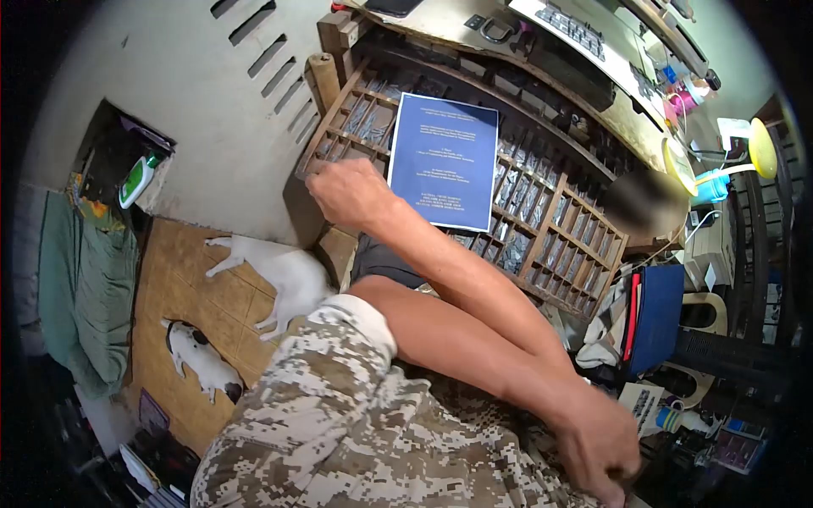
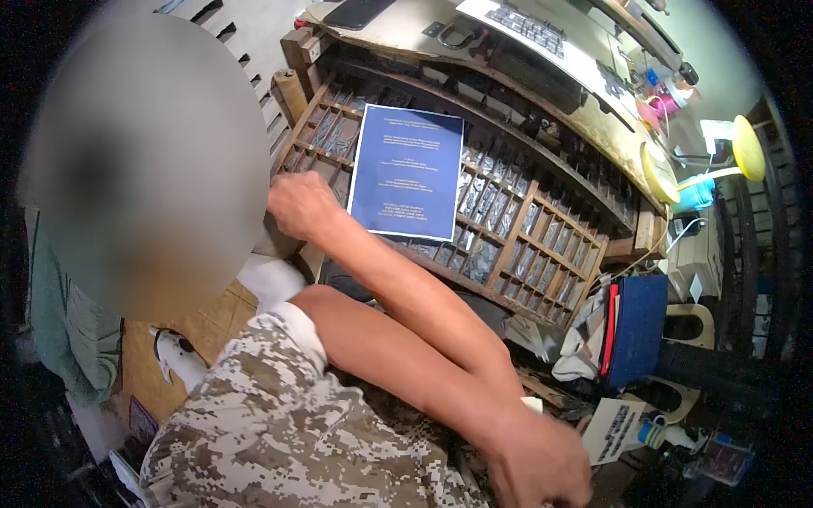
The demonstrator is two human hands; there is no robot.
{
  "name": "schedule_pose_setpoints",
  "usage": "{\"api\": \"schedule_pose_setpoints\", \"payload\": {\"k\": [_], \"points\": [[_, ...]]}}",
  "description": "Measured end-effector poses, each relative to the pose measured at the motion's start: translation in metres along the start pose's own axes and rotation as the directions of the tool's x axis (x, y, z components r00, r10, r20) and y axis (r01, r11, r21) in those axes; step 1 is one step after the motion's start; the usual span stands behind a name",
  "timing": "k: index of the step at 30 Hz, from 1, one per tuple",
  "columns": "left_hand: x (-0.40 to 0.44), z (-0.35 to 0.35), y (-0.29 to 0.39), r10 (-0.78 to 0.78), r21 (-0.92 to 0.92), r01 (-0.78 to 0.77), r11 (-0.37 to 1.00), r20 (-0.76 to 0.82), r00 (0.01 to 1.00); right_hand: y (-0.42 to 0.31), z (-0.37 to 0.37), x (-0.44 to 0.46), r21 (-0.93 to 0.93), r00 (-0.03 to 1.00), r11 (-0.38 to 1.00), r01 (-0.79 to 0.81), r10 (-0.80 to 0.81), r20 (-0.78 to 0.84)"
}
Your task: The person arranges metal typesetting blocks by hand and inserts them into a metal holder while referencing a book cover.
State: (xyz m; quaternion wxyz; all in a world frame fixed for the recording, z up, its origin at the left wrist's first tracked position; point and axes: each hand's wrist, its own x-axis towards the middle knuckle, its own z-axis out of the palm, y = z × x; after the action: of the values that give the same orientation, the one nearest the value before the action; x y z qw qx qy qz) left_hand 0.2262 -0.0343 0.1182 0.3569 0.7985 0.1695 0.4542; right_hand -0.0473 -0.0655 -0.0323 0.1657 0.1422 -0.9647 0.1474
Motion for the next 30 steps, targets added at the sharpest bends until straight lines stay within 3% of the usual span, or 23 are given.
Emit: {"api": "schedule_pose_setpoints", "payload": {"k": [4,10,14,15,19,21,22,24,30], "points": [[0.023,-0.017,0.021,0.027,-0.005,-0.027,1.000,0.417,0.909,-0.001,-0.008,-0.005,0.014,0.999,0.999,0.034,-0.034,-0.015],[0.006,-0.008,0.000,0.073,-0.083,-0.057,0.995,0.198,0.977,0.000,-0.003,-0.005,0.003,1.000,1.000,-0.013,0.013,-0.015],[0.008,0.006,-0.011,0.127,-0.150,-0.127,0.980,-0.011,0.992,-0.009,-0.006,-0.005,-0.028,0.996,1.000,-0.004,0.006,0.093],[0.008,0.001,-0.008,0.132,-0.146,-0.131,0.981,-0.006,0.991,-0.008,-0.007,-0.004,-0.036,0.996,0.999,-0.002,0.005,0.091],[0.014,-0.016,0.010,0.158,-0.230,-0.095,0.969,0.270,0.950,0.014,-0.018,-0.013,-0.040,0.995,0.997,-0.066,0.069,0.070],[0.006,-0.017,0.004,0.118,-0.181,-0.070,0.981,0.266,0.957,0.023,0.005,-0.016,-0.048,0.992,0.997,-0.055,0.049,-0.115],[0.000,-0.016,-0.003,0.066,-0.138,-0.033,0.990,0.239,0.969,0.019,0.006,-0.017,-0.063,0.991,0.997,-0.053,0.045,-0.124],[-0.006,-0.015,-0.010,-0.035,-0.054,0.045,0.998,0.177,0.984,0.007,0.004,-0.019,-0.054,0.993,0.993,-0.105,0.107,0.040],[0.017,-0.010,-0.001,-0.039,-0.063,0.073,0.995,0.431,0.901,0.009,0.012,-0.011,-0.063,0.997,0.996,-0.063,0.061,-0.039]]}}
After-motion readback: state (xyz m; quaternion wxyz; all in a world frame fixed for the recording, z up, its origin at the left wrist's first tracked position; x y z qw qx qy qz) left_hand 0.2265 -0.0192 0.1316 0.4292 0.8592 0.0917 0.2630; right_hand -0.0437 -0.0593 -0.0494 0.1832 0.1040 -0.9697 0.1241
